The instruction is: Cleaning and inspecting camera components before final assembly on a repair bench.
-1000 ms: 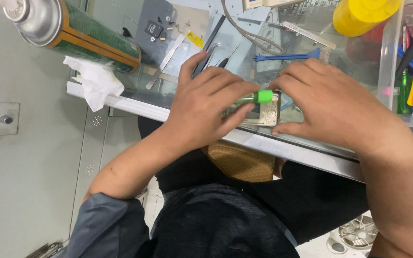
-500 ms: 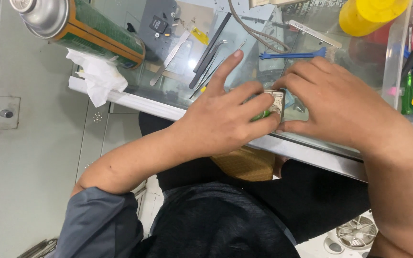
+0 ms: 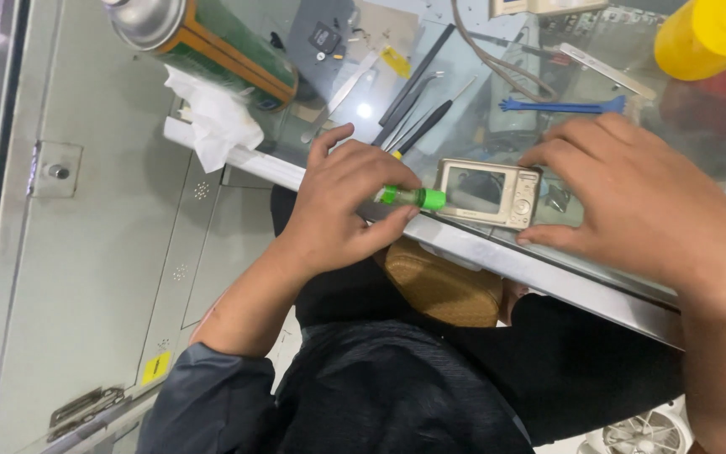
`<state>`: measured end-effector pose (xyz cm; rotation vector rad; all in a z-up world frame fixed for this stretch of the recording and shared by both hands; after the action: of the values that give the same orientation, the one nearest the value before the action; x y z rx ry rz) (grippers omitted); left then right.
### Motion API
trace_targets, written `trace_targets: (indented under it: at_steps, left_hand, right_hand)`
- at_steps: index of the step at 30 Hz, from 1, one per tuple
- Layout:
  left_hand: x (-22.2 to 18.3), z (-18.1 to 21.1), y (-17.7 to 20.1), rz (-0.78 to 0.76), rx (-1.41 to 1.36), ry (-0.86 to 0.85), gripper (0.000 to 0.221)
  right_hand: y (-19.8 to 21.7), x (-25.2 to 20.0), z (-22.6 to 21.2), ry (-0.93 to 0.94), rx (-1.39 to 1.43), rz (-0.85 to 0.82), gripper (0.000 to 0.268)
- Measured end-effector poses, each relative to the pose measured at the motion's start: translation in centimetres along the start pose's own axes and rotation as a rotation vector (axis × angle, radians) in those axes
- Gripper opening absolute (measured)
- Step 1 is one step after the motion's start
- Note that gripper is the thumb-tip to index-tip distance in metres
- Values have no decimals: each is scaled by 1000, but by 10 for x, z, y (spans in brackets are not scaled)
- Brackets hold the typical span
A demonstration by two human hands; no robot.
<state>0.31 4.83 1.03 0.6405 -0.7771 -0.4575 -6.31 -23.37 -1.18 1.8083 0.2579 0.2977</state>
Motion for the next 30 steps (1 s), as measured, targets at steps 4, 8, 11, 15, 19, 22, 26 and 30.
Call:
trace_targets:
  at_steps: [4,8,11,15,19,22,26,30]
  left_hand:
    - [0,-2,5,11,94,-89,11]
    - [8,6,0,4,183,-321,12]
    - [14,14,-2,-2,230,-441,14]
    - [20,14,2,-27,105,-286,11]
    - [21,15,-5,-25,-9,-91,14]
    - [24,25,-15,-3,93,-339,12]
    - [29,35,-27,-14,177,-521,15]
    - [38,34,-27,-2,34,-428,14]
  right_hand:
    - [-5,5,-1,-31,-66,-78,90]
    - [-4,6,-3,-34,-105,-86,93]
    - [-2,5,-4,-21,-85,-58,91]
    - [-4,3,-1,-26,-89,-52,90]
    - [-4,2,0,-47,-66,-57,89]
    - [-2,0,-1,12,-73,-9,88]
    - [-2,-2,0,70,-20,70,83]
    - [-2,-2,1,88,-20,79,82]
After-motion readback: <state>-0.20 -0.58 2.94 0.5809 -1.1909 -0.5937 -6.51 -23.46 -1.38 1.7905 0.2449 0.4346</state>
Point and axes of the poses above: each hand's wrist, its own x-axis towards the middle knuckle, its own y-axis out of the back of the hand, z = x × y, the point moved 2 cm from there along x, towards the middle knuckle, and after that the axes turned 12 degrees about z, right-handed, at the moved point
